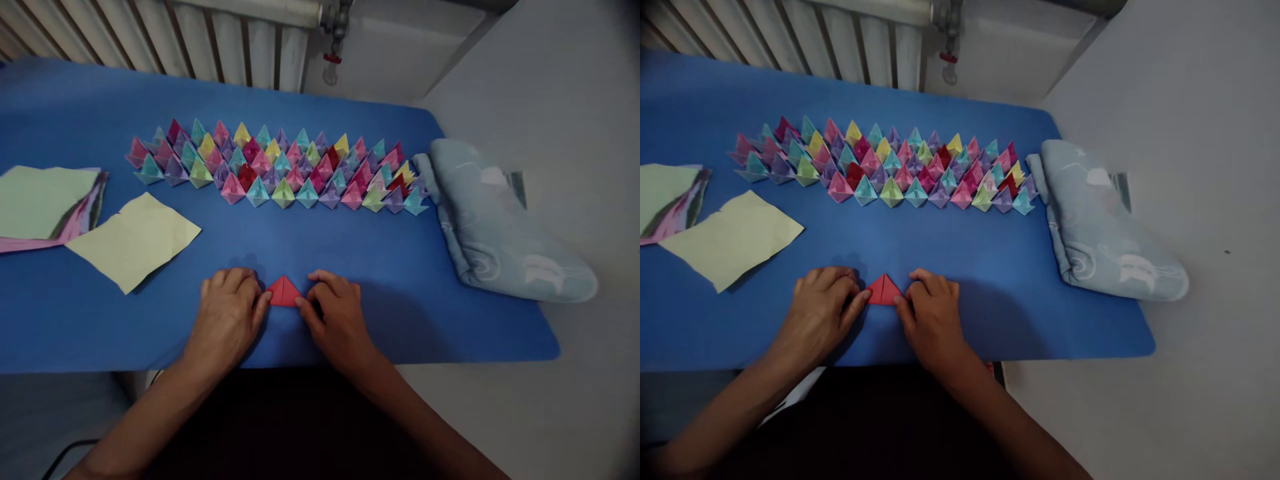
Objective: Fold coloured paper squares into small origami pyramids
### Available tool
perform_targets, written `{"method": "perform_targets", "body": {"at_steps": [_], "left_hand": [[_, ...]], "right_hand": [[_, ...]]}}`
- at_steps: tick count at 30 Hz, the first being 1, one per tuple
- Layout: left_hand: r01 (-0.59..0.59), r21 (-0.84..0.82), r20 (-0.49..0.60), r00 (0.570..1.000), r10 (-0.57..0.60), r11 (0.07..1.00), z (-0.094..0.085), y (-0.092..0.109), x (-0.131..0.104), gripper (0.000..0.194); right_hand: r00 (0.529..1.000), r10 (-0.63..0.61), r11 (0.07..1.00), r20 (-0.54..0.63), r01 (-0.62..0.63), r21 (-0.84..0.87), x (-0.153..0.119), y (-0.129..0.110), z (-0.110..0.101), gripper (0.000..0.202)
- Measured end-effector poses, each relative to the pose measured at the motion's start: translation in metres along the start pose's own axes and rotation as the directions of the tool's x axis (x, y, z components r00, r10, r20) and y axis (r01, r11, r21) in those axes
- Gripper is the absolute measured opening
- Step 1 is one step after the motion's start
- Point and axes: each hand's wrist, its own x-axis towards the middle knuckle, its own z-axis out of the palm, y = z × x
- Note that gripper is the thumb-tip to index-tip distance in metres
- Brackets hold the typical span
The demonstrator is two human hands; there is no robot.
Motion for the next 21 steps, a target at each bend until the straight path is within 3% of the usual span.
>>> {"method": "perform_targets", "body": {"at_steps": [7,11,14,18,21], "left_hand": [[0.025,0.018,-0.022,0.999,-0.025,1.0,0.004,0.0,-0.003,0.027],[0.017,0.04,-0.131,0.991,-0.011,0.999,0.008,0.0,-0.006,0.026],[-0.128,0.044,-0.154,0.979,0.134,0.991,0.009,0.0,-0.007,0.021],[-0.37,0.022,-0.118,0.922,0.37,0.929,0.006,-0.001,-0.01,0.029],[-0.4,0.072,-0.078,0.911,0.405,0.914,-0.001,0.001,-0.017,0.033]], "right_hand": [[0.999,0.031,0.999,0.012,-0.031,-0.022,0.0,-0.001,0.0,0.016],[0.999,0.033,0.999,0.02,-0.032,-0.033,0.001,-0.002,-0.001,0.016],[0.999,0.026,0.999,0.023,-0.025,-0.039,0.001,-0.002,-0.002,0.016],[1.0,0.021,0.998,0.017,-0.02,-0.06,0.001,-0.002,-0.001,0.017],[0.999,0.022,0.998,0.023,-0.021,-0.065,0.001,-0.001,0.0,0.018]]}}
